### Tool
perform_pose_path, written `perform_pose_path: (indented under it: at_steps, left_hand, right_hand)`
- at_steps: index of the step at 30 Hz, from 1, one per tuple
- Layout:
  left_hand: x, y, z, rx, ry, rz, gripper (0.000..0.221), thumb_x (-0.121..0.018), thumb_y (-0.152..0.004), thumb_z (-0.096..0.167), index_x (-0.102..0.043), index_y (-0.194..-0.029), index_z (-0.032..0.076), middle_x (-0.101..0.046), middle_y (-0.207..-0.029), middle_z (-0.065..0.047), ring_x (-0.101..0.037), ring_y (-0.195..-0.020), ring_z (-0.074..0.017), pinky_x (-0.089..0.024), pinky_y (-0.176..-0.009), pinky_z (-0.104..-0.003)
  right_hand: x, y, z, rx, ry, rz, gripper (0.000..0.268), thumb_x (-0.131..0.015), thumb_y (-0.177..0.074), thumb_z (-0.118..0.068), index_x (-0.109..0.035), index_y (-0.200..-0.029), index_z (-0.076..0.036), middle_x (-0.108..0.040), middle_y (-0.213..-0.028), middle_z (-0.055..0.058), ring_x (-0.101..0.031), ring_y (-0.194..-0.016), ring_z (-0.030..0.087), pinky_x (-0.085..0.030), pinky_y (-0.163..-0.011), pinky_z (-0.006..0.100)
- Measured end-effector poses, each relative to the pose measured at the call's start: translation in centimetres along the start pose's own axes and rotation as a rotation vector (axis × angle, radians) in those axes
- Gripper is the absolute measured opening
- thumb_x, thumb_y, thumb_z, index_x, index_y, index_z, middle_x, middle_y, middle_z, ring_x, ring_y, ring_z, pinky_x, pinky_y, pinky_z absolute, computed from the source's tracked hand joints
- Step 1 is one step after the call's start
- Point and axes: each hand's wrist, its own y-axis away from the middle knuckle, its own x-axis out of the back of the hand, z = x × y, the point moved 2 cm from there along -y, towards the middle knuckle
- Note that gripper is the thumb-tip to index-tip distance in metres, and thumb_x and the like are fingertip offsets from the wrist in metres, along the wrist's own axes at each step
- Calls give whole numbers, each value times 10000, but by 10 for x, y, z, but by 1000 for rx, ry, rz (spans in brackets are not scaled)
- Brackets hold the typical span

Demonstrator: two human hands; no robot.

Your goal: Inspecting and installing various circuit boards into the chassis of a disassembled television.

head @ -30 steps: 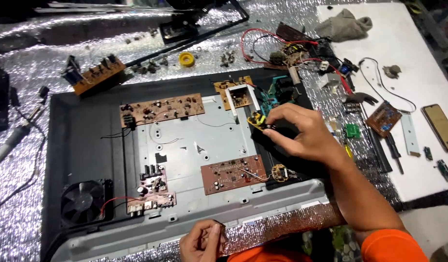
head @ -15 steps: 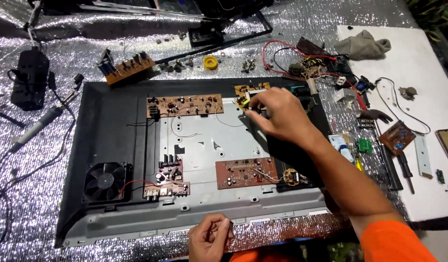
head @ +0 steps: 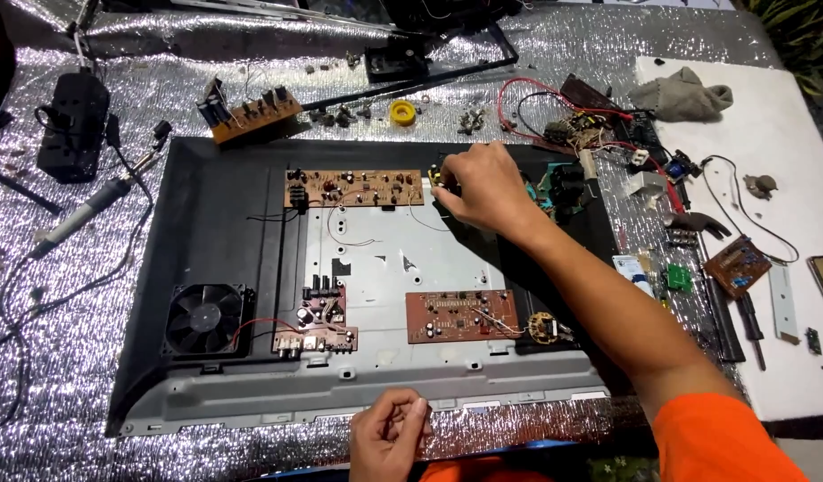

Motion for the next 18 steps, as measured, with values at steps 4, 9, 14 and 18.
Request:
perform_pose_path:
  at_steps: [4, 9, 14, 18]
  left_hand:
    - [0, -1, 10, 69, 12, 17, 57, -698, -873, 37, -740, -857, 1, -731, -524, -51, -524, -330, -77, -406, -298, -218]
    - [0, 0, 13, 35, -1, 11, 47, -692, -874, 33, -727, -857, 8, -685, -536, -28, -587, -401, -78, -457, -352, -207]
    - [0, -1, 13, 42, 7, -5, 49, -695, -879, 37, -735, -867, 11, -708, -534, -27, -514, -358, -64, -378, -315, -208]
    - [0, -1, 17, 78, 25, -4, 46, -696, -879, 33, -732, -861, 11, -706, -535, -32, -543, -378, -74, -409, -343, -207]
  right_hand:
    - [-4, 1, 2, 8, -17, -12, 200, -802, -855, -272, -721, -770, -110, -684, -686, 11, -604, -743, 230, -434, -887, 410]
    - [11, -4, -3, -80, -110, -205, 268, -860, -822, -388, -771, -845, -137, -737, -745, 20, -613, -785, 198, -396, -976, 442]
    - [9, -10, 20, -12, -122, -172, 270, -781, -879, -314, -755, -1063, -117, -719, -1015, 67, -545, -1052, 261, -369, -1000, 460]
    - [-5, -15, 25, 108, -119, -260, 344, -694, -881, -223, -742, -1195, -89, -731, -1236, 80, -561, -1190, 293, -257, -1141, 477]
